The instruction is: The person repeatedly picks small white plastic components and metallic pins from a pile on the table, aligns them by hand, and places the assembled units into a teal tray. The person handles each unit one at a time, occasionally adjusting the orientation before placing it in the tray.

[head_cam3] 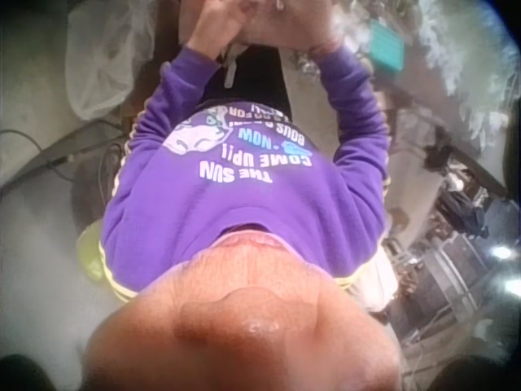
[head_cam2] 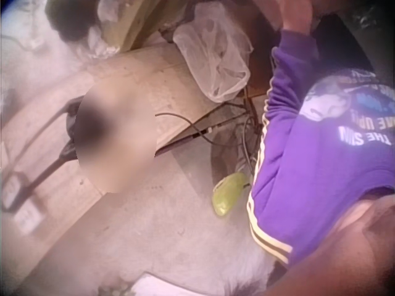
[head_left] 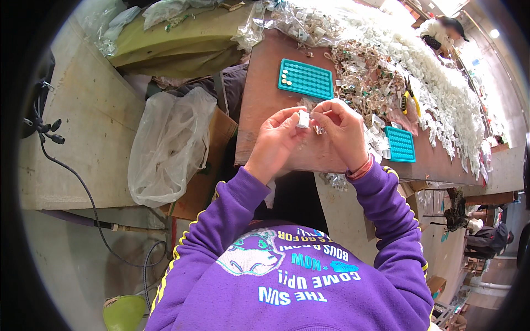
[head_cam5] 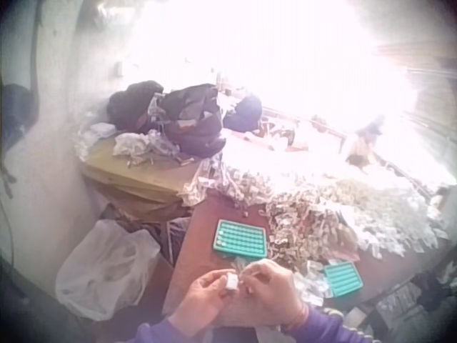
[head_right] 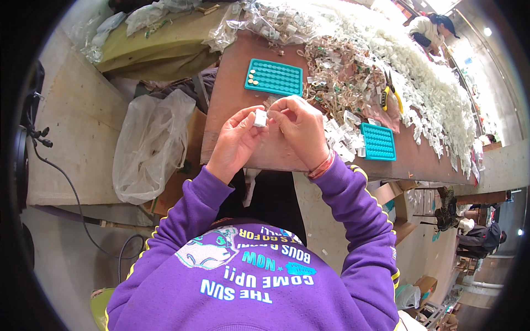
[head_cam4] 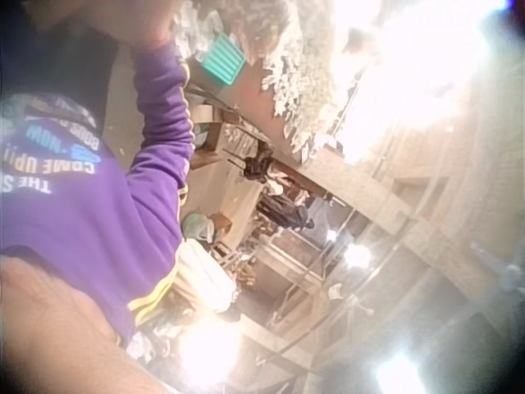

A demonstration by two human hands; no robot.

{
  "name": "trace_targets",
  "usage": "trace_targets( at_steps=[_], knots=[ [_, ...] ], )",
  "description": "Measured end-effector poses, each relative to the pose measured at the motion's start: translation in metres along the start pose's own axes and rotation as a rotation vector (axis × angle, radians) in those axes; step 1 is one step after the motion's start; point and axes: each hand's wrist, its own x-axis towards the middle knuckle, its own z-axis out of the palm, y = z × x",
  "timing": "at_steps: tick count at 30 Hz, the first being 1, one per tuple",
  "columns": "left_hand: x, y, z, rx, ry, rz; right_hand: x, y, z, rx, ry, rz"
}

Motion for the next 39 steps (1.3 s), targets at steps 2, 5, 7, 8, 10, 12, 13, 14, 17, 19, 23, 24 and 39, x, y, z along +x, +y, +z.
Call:
trace_targets(
  at_steps=[2, 5, 7, 8, 10, 12, 13, 14, 17, 19, 23, 24, 39],
  knots=[
    [0.000, -0.001, 0.000, 0.021, 0.018, -0.001, -0.002, -0.004, 0.000, -0.091, 0.020, -0.089],
    [0.001, -0.001, 0.000, 0.042, 0.006, 0.002, -0.003, -0.011, -0.002, -0.250, 0.007, -0.183],
    [0.001, -0.001, 0.000, 0.049, 0.003, 0.004, -0.003, -0.014, -0.003, -0.319, -0.012, -0.211],
    [0.001, -0.001, 0.000, 0.050, 0.011, 0.003, -0.003, -0.015, -0.003, -0.335, -0.018, -0.229],
    [0.001, -0.001, 0.001, 0.067, 0.026, -0.007, -0.002, -0.015, -0.003, -0.237, -0.015, -0.180],
    [0.001, -0.001, 0.001, 0.088, 0.024, -0.018, -0.002, -0.013, -0.002, -0.174, -0.013, -0.141],
    [0.001, -0.001, 0.001, 0.093, 0.030, -0.022, -0.002, -0.012, -0.003, -0.165, -0.016, -0.126],
    [0.001, -0.001, 0.001, 0.089, 0.018, -0.021, -0.002, -0.011, -0.003, -0.155, -0.019, -0.111],
    [0.002, -0.001, 0.002, 0.094, -0.013, -0.022, -0.004, -0.009, -0.002, -0.163, -0.010, -0.150],
    [0.002, -0.001, 0.002, 0.104, -0.013, -0.027, -0.005, -0.008, -0.002, -0.144, 0.007, -0.150],
    [0.001, -0.002, 0.003, 0.115, 0.015, -0.033, -0.007, -0.007, -0.001, -0.189, 0.038, -0.191],
    [0.001, -0.001, 0.003, 0.114, 0.020, -0.034, -0.007, -0.007, -0.002, -0.221, 0.027, -0.208],
    [0.001, -0.004, 0.006, 0.279, 0.089, -0.011, -0.009, 0.000, 0.002, -0.233, 0.001, -0.172]
  ],
)
